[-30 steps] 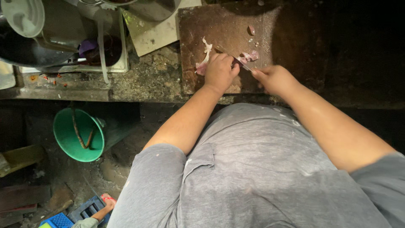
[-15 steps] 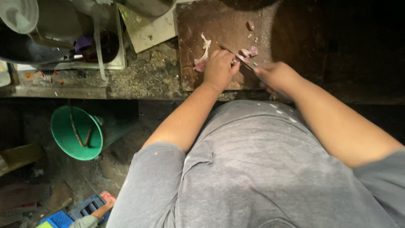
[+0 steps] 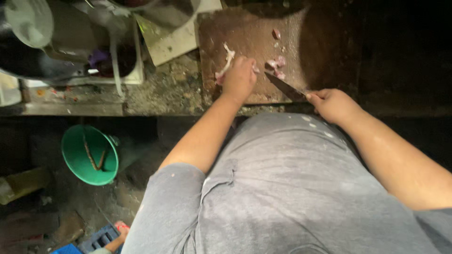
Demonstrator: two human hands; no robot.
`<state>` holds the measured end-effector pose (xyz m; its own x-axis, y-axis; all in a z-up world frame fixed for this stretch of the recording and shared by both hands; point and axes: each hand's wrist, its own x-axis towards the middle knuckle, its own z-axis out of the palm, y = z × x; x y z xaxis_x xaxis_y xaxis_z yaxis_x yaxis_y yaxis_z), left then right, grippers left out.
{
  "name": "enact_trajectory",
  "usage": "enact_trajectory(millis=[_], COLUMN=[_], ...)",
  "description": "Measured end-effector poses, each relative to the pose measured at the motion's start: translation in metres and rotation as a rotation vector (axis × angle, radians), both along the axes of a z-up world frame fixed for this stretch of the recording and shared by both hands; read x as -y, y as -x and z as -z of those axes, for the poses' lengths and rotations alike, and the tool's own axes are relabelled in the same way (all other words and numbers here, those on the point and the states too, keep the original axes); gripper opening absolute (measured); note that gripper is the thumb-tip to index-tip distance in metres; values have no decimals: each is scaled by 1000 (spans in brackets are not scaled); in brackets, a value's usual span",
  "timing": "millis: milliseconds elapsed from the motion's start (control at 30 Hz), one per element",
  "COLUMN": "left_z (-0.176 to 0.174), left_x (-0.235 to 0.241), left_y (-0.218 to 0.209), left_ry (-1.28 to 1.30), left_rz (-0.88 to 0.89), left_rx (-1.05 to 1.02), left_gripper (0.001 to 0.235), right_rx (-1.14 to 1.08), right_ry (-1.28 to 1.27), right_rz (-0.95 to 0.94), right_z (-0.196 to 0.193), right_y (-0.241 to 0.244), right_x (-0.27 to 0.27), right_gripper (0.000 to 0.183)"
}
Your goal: The person cuts raw meat into smaller pieces on a wooden board with a knife and places the pieces into a bowl and a pot.
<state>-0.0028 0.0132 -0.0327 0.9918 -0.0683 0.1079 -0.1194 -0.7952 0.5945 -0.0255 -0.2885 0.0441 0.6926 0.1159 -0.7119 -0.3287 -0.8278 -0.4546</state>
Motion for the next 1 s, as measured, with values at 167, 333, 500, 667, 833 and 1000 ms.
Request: enact_trajectory(millis=[167, 333, 500, 667, 833, 1000], left_z=[-24, -53, -55, -26, -3, -6], left_x=[4, 28, 59, 77, 78, 51], left_y=[3, -12, -53, -80, -74, -63], left_ry=[8, -41, 13, -30, 28, 133], left_rz=[85, 223, 41, 148, 310, 223], left_rx=[-14, -102, -308, -266, -150, -208], left_gripper=[40, 91, 110, 43, 12, 16], right_rx=[-89, 22, 37, 51, 27, 36], right_ry=[-257, -259, -346, -337, -360, -306], right_rz=[370, 375, 573, 618, 656, 588], right_z=[-8, -29, -39, -33, -24, -21], right_y=[0, 1, 12, 34, 44, 50], right_x=[-1, 9, 26, 43, 56, 61], right_gripper=[40, 39, 37, 37, 37, 37])
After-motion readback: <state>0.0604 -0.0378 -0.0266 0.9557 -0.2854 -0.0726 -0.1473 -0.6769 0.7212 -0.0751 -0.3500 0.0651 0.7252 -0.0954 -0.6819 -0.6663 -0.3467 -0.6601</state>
